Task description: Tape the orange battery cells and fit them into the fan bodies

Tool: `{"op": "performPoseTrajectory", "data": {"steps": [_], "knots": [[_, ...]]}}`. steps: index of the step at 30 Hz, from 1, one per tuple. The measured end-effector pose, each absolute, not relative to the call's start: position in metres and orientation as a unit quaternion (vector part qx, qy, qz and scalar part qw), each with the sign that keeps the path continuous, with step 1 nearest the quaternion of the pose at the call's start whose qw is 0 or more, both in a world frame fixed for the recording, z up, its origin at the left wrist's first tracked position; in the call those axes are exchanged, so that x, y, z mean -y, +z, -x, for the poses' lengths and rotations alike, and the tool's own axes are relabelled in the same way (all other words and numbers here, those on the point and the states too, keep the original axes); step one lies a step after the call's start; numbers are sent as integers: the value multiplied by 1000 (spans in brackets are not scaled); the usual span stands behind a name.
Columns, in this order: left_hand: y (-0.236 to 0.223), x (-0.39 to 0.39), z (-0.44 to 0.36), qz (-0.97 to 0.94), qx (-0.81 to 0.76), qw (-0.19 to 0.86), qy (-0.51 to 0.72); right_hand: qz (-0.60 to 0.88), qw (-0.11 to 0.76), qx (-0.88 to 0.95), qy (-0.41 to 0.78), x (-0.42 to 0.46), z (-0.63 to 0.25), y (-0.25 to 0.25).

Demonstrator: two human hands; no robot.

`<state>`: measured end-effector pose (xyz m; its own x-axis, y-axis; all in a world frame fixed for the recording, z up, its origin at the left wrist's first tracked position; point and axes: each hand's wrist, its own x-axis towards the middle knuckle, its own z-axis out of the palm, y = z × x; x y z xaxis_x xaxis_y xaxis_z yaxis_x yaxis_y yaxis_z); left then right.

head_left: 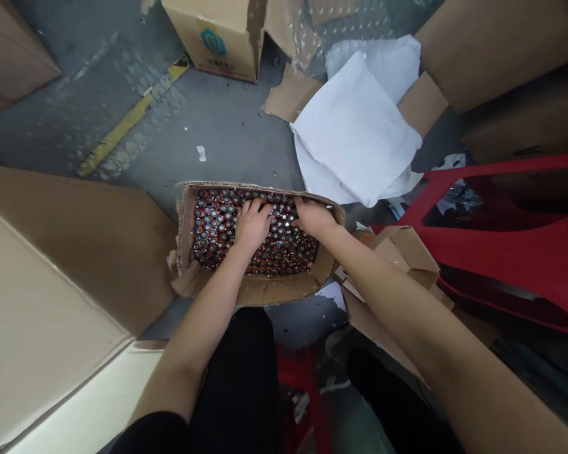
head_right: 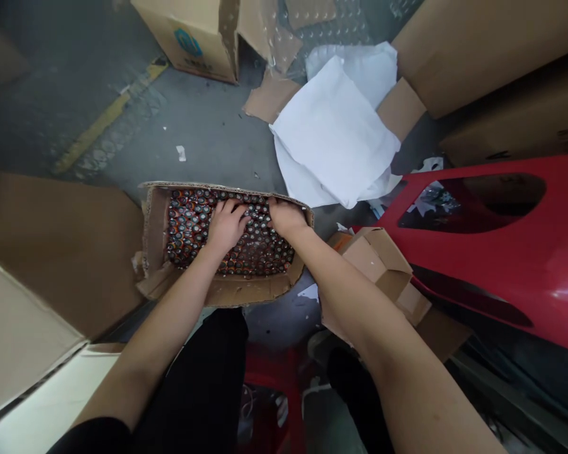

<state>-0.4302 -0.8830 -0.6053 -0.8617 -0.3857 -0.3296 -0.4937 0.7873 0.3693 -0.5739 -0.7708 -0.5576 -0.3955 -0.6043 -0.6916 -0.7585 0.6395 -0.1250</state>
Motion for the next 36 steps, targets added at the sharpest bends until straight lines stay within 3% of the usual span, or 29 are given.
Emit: {"op": "performPoseTrajectory", "data": {"steps": [12, 21, 28, 32, 36], "knots": [[-617, 886, 437, 226, -925, 93, 290, 414, 363, -828, 103, 766, 580, -562], [-613, 877, 449, 137, -957, 89, 238, 440, 287, -851, 25, 744, 570, -539], [-624, 878, 449, 102, -969, 24, 224, 405, 102, -879, -231, 646, 561, -441], [-624, 876, 446, 92, -972, 5, 218, 351, 45, -914, -200, 566, 558, -404], [-618, 877, 442, 87, -965, -77, 233, 442, 119, -881, -119, 507, 564, -428]]}}
